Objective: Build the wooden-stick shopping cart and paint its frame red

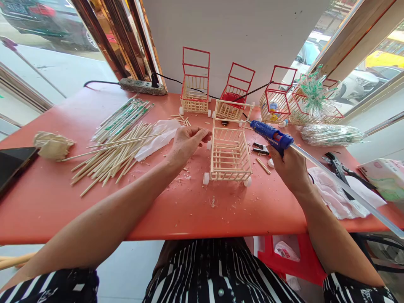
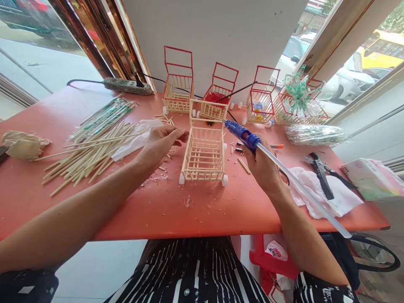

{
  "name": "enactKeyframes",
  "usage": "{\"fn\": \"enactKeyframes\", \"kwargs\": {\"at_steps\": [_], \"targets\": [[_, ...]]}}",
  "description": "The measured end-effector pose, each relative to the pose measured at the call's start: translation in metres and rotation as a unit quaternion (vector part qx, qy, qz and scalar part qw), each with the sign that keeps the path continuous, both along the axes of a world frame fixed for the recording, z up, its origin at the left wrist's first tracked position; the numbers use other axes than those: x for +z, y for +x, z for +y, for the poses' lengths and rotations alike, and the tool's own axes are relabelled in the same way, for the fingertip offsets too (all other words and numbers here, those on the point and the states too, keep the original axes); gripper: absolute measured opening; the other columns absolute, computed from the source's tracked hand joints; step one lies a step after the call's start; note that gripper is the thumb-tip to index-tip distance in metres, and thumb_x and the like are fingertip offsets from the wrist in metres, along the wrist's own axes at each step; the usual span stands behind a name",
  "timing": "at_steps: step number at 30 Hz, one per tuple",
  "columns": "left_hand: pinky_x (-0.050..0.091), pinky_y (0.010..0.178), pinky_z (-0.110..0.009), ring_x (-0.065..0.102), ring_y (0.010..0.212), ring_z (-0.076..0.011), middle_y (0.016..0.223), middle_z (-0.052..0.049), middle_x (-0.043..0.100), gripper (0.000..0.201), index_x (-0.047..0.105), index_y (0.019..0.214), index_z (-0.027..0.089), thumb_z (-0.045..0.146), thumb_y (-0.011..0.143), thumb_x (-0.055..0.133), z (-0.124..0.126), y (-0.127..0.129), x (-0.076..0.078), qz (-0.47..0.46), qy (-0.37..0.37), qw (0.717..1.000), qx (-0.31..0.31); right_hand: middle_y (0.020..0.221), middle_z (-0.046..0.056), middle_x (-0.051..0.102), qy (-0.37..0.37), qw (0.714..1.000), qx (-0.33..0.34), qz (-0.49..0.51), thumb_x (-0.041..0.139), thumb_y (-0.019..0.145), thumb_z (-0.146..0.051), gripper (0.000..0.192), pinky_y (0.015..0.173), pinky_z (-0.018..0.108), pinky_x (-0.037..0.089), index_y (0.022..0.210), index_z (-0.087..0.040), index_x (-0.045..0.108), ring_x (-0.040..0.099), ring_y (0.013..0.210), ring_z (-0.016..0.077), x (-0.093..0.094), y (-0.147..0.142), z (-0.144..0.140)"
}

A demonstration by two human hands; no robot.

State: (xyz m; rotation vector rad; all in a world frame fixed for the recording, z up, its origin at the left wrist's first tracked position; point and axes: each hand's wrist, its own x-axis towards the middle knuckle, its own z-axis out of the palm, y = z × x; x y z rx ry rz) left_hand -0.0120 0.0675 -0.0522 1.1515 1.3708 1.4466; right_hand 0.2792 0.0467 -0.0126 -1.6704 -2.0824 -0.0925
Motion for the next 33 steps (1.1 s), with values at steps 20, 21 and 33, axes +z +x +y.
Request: {"fn": "enactKeyframes", "kwargs": {"at_steps": [20, 21, 33], "targets": [[0.049, 0.067, -0.027, 0.067, 0.073, -0.0168, 0.075, -0.006, 0.076, 0.021, 0.074, 0.068, 0.017, 0.028, 0.086, 0.071, -0.002, 0.0, 0.005, 0.0, -0.003, 1.0, 0.003, 0.088, 0.014, 0.069, 0.015, 1.0, -0.005, 0.001, 0.047, 0.101, -0.049, 0.032, 0.077, 0.042, 0.051, 0.103, -0.022, 0.063, 0.067, 0.087, 0.0327, 0.001, 0.0, 0.001], [0.049, 0.067, -0.027, 0.067, 0.073, -0.0167, 0.075, -0.006, 0.076, 0.021, 0.074, 0.068, 0.018, 0.028, 0.086, 0.07, -0.003, 0.0, 0.005, 0.004, -0.003, 1.0, 0.002, 0.087, 0.013, 0.068, 0.022, 1.0, -0.001, 0.007, 0.047, 0.101, -0.05, 0.031, 0.076, 0.042, 0.051, 0.101, -0.023, 0.062, 0.067, 0.086, 0.032, 0.0, 0.001, 0.002], [0.051, 0.066, -0.023, 0.069, 0.074, -0.0152, 0.076, -0.005, 0.077, 0.019, 0.077, 0.073, 0.019, 0.031, 0.084, 0.067, -0.004, 0.0, 0.007, 0.02, 0.001, 1.0, -0.005, 0.087, 0.008, 0.066, 0.105, 0.992, 0.064, 0.032, 0.057, 0.098, -0.039, 0.016, 0.073, 0.037, 0.048, 0.091, -0.025, 0.054, 0.064, 0.081, 0.0268, -0.01, 0.004, 0.006]]}}
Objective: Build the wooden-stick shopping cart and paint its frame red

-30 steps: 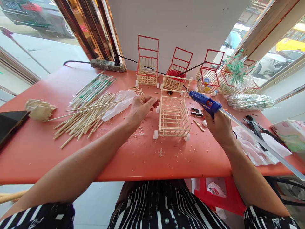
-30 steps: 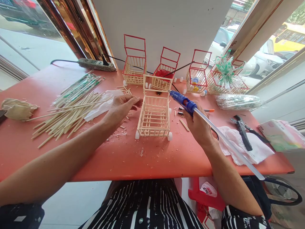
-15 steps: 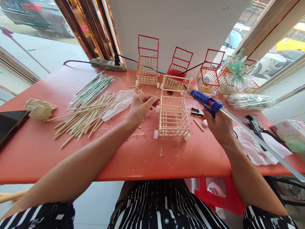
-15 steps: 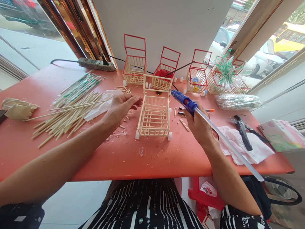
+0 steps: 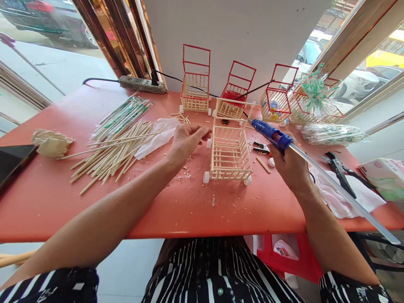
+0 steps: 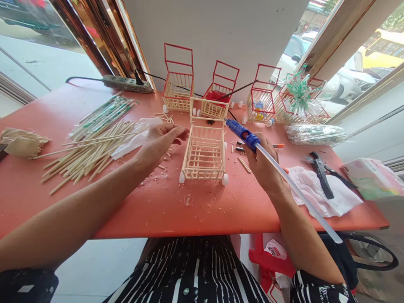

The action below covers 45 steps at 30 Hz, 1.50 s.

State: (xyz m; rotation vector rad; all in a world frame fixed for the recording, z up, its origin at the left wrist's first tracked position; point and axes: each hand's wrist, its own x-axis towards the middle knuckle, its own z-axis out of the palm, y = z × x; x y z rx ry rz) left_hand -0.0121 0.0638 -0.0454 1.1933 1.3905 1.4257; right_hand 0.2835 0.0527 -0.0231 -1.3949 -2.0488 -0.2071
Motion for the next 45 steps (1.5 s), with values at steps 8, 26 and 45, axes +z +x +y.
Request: {"fn": "enactKeyframes", "kwargs": {"at_steps": [8, 26, 45], "targets": [[0.051, 0.065, -0.023, 0.068, 0.073, -0.0146, 0.076, -0.005, 0.077, 0.019, 0.077, 0.072, 0.019, 0.027, 0.085, 0.066, 0.0, 0.0, 0.0, -0.007, 0.005, 1.0, -0.004, 0.089, 0.007, 0.067, 0.014, 1.0, 0.007, 0.006, 0.059, 0.098, -0.036, 0.011, 0.078, 0.039, 0.051, 0.095, -0.025, 0.056, 0.066, 0.084, 0.0274, 0.001, -0.001, -0.002], [0.051, 0.064, -0.023, 0.068, 0.073, -0.0144, 0.076, -0.005, 0.077, 0.02, 0.078, 0.073, 0.019, 0.03, 0.085, 0.065, 0.001, -0.001, -0.002, -0.001, 0.012, 1.0, -0.004, 0.087, 0.008, 0.065, 0.006, 1.0, 0.001, 0.007, 0.057, 0.098, -0.037, 0.013, 0.077, 0.039, 0.052, 0.097, -0.025, 0.056, 0.065, 0.082, 0.0275, 0.0, 0.0, -0.001], [0.051, 0.067, -0.025, 0.068, 0.073, -0.015, 0.077, -0.005, 0.077, 0.017, 0.076, 0.073, 0.02, 0.028, 0.085, 0.068, 0.0, 0.0, 0.0, -0.002, 0.001, 1.0, 0.0, 0.089, 0.011, 0.071, -0.015, 0.999, -0.022, 0.022, 0.058, 0.095, -0.045, 0.021, 0.076, 0.042, 0.052, 0.101, -0.025, 0.059, 0.068, 0.085, 0.0317, -0.003, 0.005, 0.008]]}}
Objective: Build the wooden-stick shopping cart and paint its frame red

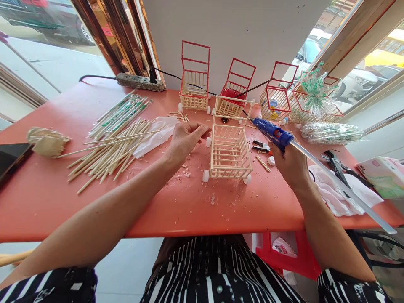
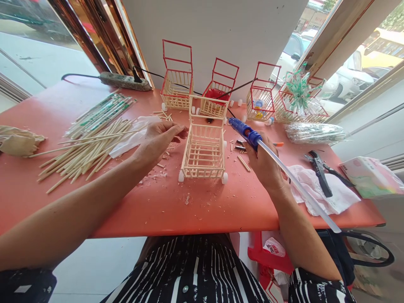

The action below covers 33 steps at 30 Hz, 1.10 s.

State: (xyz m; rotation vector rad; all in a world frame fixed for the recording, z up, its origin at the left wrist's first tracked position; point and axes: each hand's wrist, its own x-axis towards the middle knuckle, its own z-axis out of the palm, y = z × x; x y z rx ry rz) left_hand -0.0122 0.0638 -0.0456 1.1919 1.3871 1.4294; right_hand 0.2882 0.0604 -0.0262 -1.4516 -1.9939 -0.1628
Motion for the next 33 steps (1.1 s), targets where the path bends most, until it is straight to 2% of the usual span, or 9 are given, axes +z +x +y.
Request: {"fn": "enactKeyframes", "kwargs": {"at_steps": [5, 10, 15, 19, 24, 28, 33], "targets": [[0.051, 0.067, -0.024, 0.069, 0.074, -0.015, 0.078, -0.005, 0.077, 0.017, 0.076, 0.073, 0.02, 0.027, 0.086, 0.068, 0.001, -0.001, -0.001, -0.002, 0.0, 1.0, 0.001, 0.091, 0.012, 0.072, 0.001, 1.0, -0.009, 0.002, 0.056, 0.097, -0.05, 0.028, 0.077, 0.043, 0.053, 0.104, -0.024, 0.061, 0.069, 0.088, 0.0328, -0.003, 0.002, 0.0], [0.051, 0.068, -0.025, 0.069, 0.074, -0.0148, 0.077, -0.005, 0.077, 0.018, 0.077, 0.073, 0.019, 0.025, 0.087, 0.067, 0.0, -0.001, 0.001, 0.001, 0.002, 1.0, 0.002, 0.09, 0.013, 0.072, -0.014, 1.0, -0.018, 0.004, 0.058, 0.094, -0.048, 0.027, 0.078, 0.044, 0.053, 0.104, -0.022, 0.06, 0.071, 0.091, 0.0353, -0.002, 0.001, -0.001], [0.05, 0.067, -0.025, 0.067, 0.072, -0.0131, 0.074, -0.004, 0.075, 0.019, 0.078, 0.073, 0.018, 0.022, 0.088, 0.066, 0.0, 0.0, 0.003, -0.008, 0.004, 1.0, -0.003, 0.085, 0.013, 0.068, -0.038, 0.999, -0.01, 0.002, 0.057, 0.093, -0.048, 0.023, 0.075, 0.043, 0.051, 0.095, -0.025, 0.057, 0.07, 0.089, 0.0353, 0.004, 0.0, -0.003], [0.05, 0.067, -0.025, 0.067, 0.072, -0.0128, 0.074, -0.003, 0.076, 0.019, 0.078, 0.073, 0.018, 0.021, 0.088, 0.066, 0.0, -0.001, 0.002, -0.011, 0.002, 1.0, -0.004, 0.085, 0.013, 0.068, -0.037, 0.999, -0.008, 0.004, 0.056, 0.093, -0.048, 0.024, 0.075, 0.044, 0.051, 0.099, -0.024, 0.057, 0.069, 0.088, 0.0359, 0.004, -0.001, -0.003], [0.052, 0.066, -0.025, 0.069, 0.073, -0.0149, 0.076, -0.005, 0.077, 0.019, 0.077, 0.072, 0.02, 0.024, 0.087, 0.067, 0.001, -0.001, 0.001, 0.002, 0.002, 1.0, 0.004, 0.084, 0.011, 0.068, -0.018, 1.0, 0.003, 0.0, 0.057, 0.094, -0.05, 0.025, 0.076, 0.043, 0.052, 0.094, -0.025, 0.059, 0.068, 0.085, 0.0332, 0.002, 0.0, -0.003], [0.052, 0.067, -0.024, 0.069, 0.074, -0.0149, 0.077, -0.005, 0.077, 0.017, 0.077, 0.073, 0.019, 0.026, 0.086, 0.069, 0.001, -0.001, 0.001, 0.002, -0.004, 1.0, 0.009, 0.083, 0.01, 0.069, -0.011, 1.0, 0.002, 0.004, 0.057, 0.095, -0.052, 0.028, 0.071, 0.041, 0.051, 0.096, -0.024, 0.061, 0.066, 0.08, 0.031, 0.001, 0.002, -0.003], [0.051, 0.066, -0.024, 0.069, 0.074, -0.0149, 0.078, -0.006, 0.078, 0.018, 0.078, 0.075, 0.019, 0.029, 0.086, 0.068, 0.002, -0.003, -0.001, 0.001, 0.003, 1.0, 0.002, 0.071, 0.007, 0.064, -0.031, 0.999, -0.013, 0.023, 0.058, 0.094, -0.057, 0.033, 0.065, 0.04, 0.047, 0.086, -0.024, 0.06, 0.062, 0.068, 0.027, 0.009, 0.009, 0.001]]}}
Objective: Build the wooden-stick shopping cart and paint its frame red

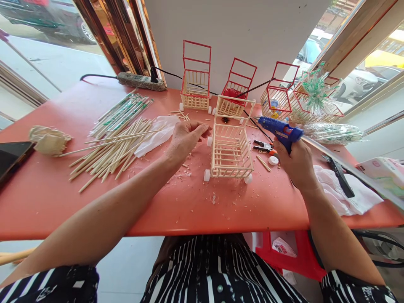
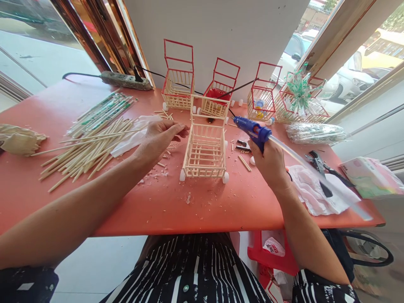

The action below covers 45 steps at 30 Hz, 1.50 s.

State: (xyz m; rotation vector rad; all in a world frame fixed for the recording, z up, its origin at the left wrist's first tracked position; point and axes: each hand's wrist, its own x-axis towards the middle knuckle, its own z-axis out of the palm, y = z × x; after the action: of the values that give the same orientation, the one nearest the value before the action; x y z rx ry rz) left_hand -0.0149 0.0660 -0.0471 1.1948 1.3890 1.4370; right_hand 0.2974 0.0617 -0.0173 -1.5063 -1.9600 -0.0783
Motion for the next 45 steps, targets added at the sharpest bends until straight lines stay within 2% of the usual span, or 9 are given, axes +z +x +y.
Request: {"fn": "enactKeyframes", "kwargs": {"at_steps": [6, 10, 14, 20, 24, 30, 36, 42, 45], "targets": [[0.052, 0.066, -0.025, 0.07, 0.075, -0.0164, 0.078, -0.006, 0.078, 0.019, 0.078, 0.073, 0.021, 0.03, 0.086, 0.068, 0.001, -0.002, 0.0, -0.005, 0.008, 1.0, 0.0, 0.068, 0.003, 0.063, -0.088, 0.991, 0.07, 0.067, 0.053, 0.1, -0.06, 0.038, 0.061, 0.035, 0.049, 0.092, -0.025, 0.064, 0.059, 0.061, 0.0194, 0.022, 0.013, 0.012], [0.052, 0.067, -0.026, 0.071, 0.075, -0.0165, 0.079, -0.007, 0.078, 0.02, 0.078, 0.073, 0.021, 0.027, 0.086, 0.065, 0.0, -0.001, 0.004, -0.005, 0.005, 1.0, 0.001, 0.073, 0.002, 0.063, -0.159, 0.972, 0.108, 0.132, 0.057, 0.097, -0.064, 0.041, 0.056, 0.032, 0.048, 0.09, -0.024, 0.062, 0.055, 0.058, 0.0153, 0.03, 0.011, 0.018], [0.053, 0.067, -0.026, 0.071, 0.076, -0.0171, 0.079, -0.006, 0.079, 0.02, 0.078, 0.073, 0.021, 0.028, 0.086, 0.065, 0.0, -0.002, 0.004, 0.0, 0.003, 1.0, -0.003, 0.078, 0.003, 0.062, -0.212, 0.945, 0.148, 0.201, 0.066, 0.09, -0.067, 0.044, 0.055, 0.032, 0.047, 0.085, -0.023, 0.06, 0.055, 0.062, 0.0151, 0.029, 0.005, 0.022], [0.053, 0.066, -0.026, 0.071, 0.077, -0.0178, 0.078, -0.006, 0.078, 0.018, 0.078, 0.074, 0.022, 0.032, 0.085, 0.07, 0.001, -0.003, 0.0, 0.008, 0.005, 1.0, -0.001, 0.08, 0.001, 0.057, -0.3, 0.878, 0.155, 0.34, 0.082, 0.074, -0.07, 0.053, 0.055, 0.03, 0.046, 0.085, -0.022, 0.062, 0.05, 0.062, 0.0125, 0.024, 0.007, 0.03], [0.053, 0.069, -0.026, 0.071, 0.077, -0.0174, 0.08, -0.006, 0.079, 0.015, 0.078, 0.074, 0.022, 0.03, 0.084, 0.07, 0.002, -0.004, -0.004, 0.003, 0.0, 1.0, 0.002, 0.082, 0.002, 0.059, -0.325, 0.857, 0.149, 0.372, 0.086, 0.068, -0.07, 0.057, 0.052, 0.03, 0.046, 0.085, -0.022, 0.061, 0.049, 0.061, 0.0119, 0.023, 0.007, 0.03], [0.052, 0.068, -0.026, 0.07, 0.074, -0.0161, 0.078, -0.006, 0.077, 0.016, 0.078, 0.075, 0.021, 0.03, 0.085, 0.069, 0.004, -0.004, -0.008, 0.001, 0.006, 1.0, 0.001, 0.086, 0.004, 0.062, -0.334, 0.862, 0.127, 0.361, 0.081, 0.075, -0.071, 0.053, 0.047, 0.03, 0.044, 0.087, -0.023, 0.062, 0.051, 0.062, 0.0137, 0.026, 0.002, 0.026], [0.052, 0.068, -0.024, 0.069, 0.074, -0.0151, 0.077, -0.005, 0.077, 0.017, 0.078, 0.075, 0.02, 0.029, 0.085, 0.068, 0.001, -0.003, -0.005, 0.005, 0.001, 1.0, -0.003, 0.087, 0.004, 0.06, -0.38, 0.802, 0.136, 0.44, 0.094, 0.069, -0.057, 0.045, 0.048, 0.026, 0.041, 0.085, -0.023, 0.07, 0.049, 0.066, 0.0116, 0.029, 0.002, 0.021], [0.051, 0.067, -0.024, 0.069, 0.073, -0.0151, 0.075, -0.005, 0.076, 0.017, 0.078, 0.073, 0.02, 0.029, 0.083, 0.067, 0.001, -0.003, -0.004, 0.005, 0.001, 1.0, -0.001, 0.089, 0.004, 0.057, -0.391, 0.784, 0.145, 0.46, 0.091, 0.077, -0.05, 0.039, 0.051, 0.024, 0.037, 0.088, -0.021, 0.069, 0.047, 0.068, 0.0092, 0.034, -0.002, 0.014], [0.051, 0.066, -0.024, 0.069, 0.073, -0.015, 0.076, -0.005, 0.077, 0.018, 0.079, 0.075, 0.019, 0.031, 0.082, 0.067, 0.002, -0.004, -0.007, 0.004, 0.011, 1.0, -0.004, 0.088, 0.003, 0.057, -0.389, 0.78, 0.146, 0.468, 0.093, 0.074, -0.048, 0.042, 0.053, 0.024, 0.037, 0.091, -0.018, 0.068, 0.047, 0.067, 0.0079, 0.037, -0.005, 0.009]]}}
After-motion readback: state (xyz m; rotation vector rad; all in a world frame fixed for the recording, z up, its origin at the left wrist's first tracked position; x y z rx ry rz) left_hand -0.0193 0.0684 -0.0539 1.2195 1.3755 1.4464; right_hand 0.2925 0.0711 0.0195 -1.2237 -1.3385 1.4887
